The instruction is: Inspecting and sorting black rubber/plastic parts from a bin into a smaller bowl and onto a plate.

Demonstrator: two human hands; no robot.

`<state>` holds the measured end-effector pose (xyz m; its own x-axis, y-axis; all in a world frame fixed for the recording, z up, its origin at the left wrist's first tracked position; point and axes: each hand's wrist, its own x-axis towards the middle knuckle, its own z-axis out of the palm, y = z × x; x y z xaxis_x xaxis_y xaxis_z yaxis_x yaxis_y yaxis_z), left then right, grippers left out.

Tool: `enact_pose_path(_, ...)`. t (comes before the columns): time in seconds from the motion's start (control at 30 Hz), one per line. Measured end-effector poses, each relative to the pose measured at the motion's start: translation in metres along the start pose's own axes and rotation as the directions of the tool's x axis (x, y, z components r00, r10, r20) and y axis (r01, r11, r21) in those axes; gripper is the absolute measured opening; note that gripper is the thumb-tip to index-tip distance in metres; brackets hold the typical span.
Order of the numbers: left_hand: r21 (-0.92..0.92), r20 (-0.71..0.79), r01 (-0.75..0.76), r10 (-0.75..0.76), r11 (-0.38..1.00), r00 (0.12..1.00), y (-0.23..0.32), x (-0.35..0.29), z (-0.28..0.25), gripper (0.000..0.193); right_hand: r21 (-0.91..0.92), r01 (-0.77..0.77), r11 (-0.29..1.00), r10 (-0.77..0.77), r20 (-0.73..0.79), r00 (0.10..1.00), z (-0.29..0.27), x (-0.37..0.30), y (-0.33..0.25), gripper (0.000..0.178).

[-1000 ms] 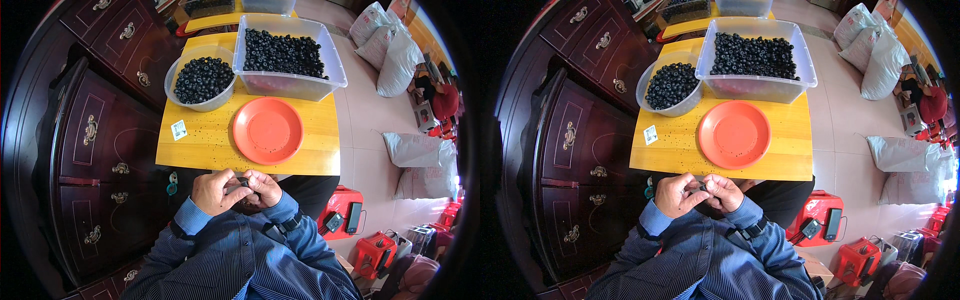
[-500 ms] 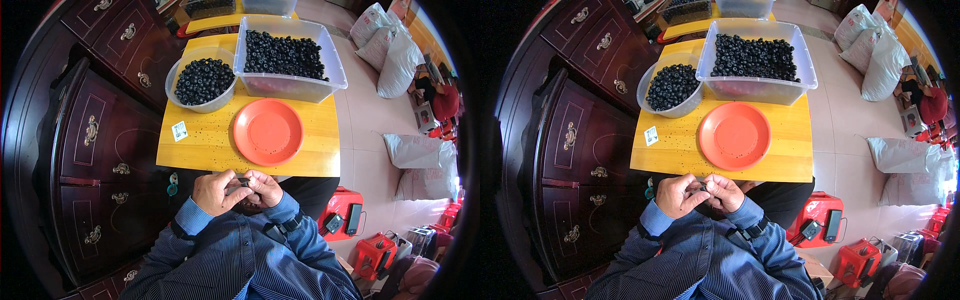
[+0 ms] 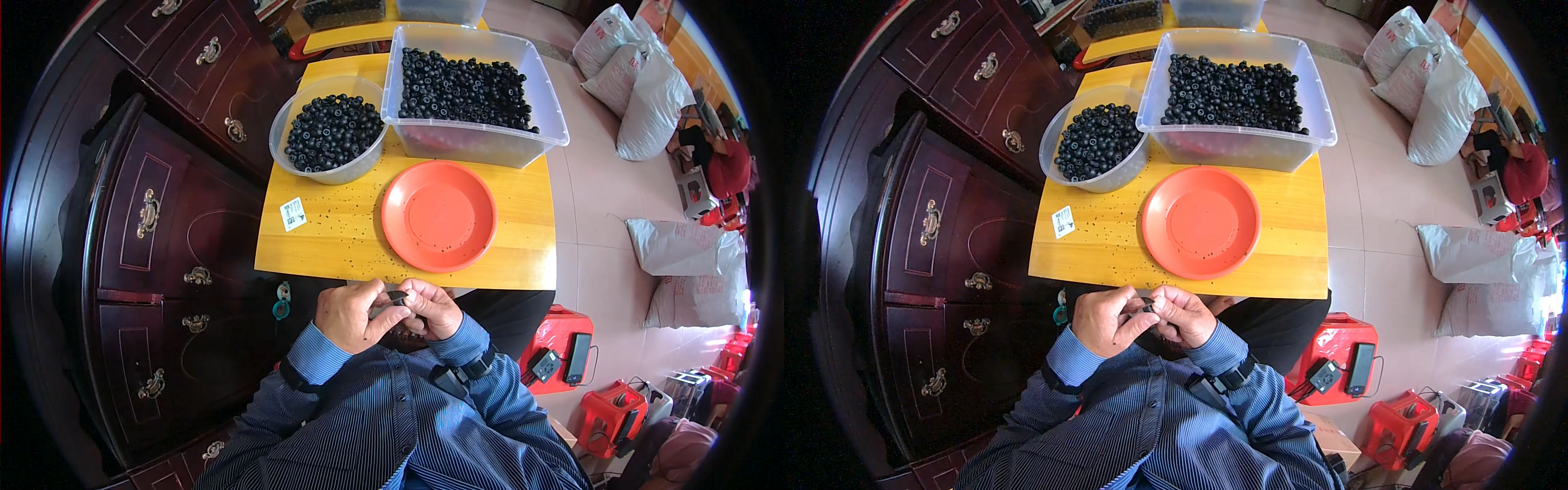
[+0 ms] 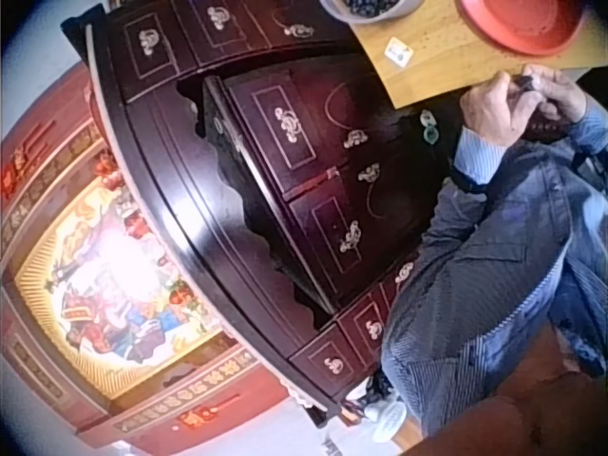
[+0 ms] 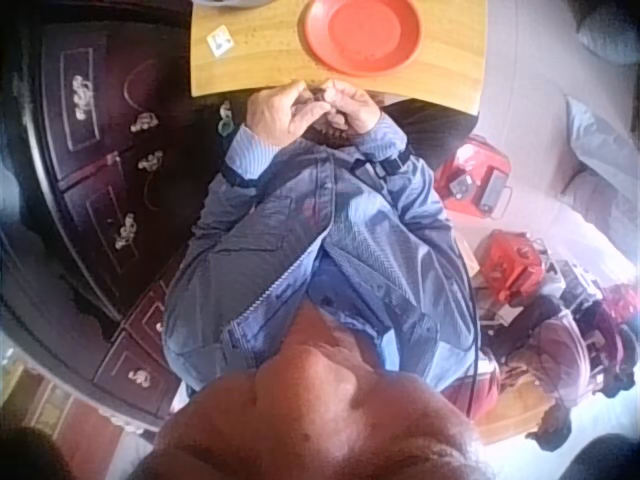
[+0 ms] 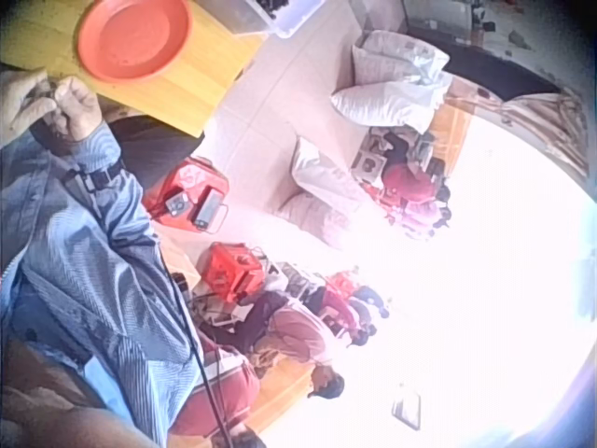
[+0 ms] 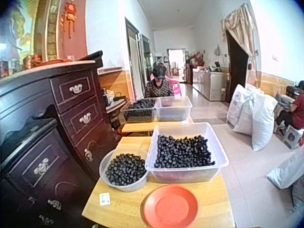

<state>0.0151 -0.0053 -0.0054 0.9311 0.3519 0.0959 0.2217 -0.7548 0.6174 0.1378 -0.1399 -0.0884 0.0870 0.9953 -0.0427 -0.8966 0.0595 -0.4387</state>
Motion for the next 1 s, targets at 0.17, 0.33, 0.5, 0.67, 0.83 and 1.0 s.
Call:
enact_pose_path(0.17, -0.057, 0.013, 0.025, -0.024, 0.998, 1.0, -0.001, -0.004, 0.005, 0.039, -0.044, -0.04, 0.998, 0.036, -0.099, 0.994, 0.002, -0.001, -0.001, 0.016)
enact_pose_path(0.33, -0.131, -0.078, -0.05, 0.04, 0.99, 0.996, -0.004, -0.004, 0.01, 0.038, 0.03, -0.025, 0.999, 0.027, -0.061, 0.998, 0.004, -0.001, 0.002, 0.017)
enact_pose_path(0.5, -0.258, -0.103, -0.053, 0.027, 0.965, 0.994, 0.0, -0.002, 0.001, 0.031, 0.182, -0.023, 0.983, 0.021, 0.014, 1.0, 0.001, -0.001, 0.004, 0.018)
enact_pose_path(0.67, -0.34, -0.185, -0.081, 0.018, 0.937, 0.983, 0.006, -0.003, 0.004, 0.028, 0.182, -0.021, 0.983, 0.013, 0.045, 0.999, 0.0, -0.001, 0.007, 0.022)
enact_pose_path(0.83, -0.379, -0.172, -0.124, 0.062, 0.917, 0.983, 0.01, -0.001, 0.005, 0.025, 0.146, -0.042, 0.988, 0.035, 0.055, 0.998, -0.001, 0.001, 0.008, 0.025)
enact_pose_path(1.0, -0.326, -0.106, -0.071, 0.039, 0.943, 0.994, 0.01, 0.003, -0.006, 0.022, 0.094, -0.086, 0.992, 0.087, -0.013, 0.996, 0.004, 0.002, 0.003, 0.035)
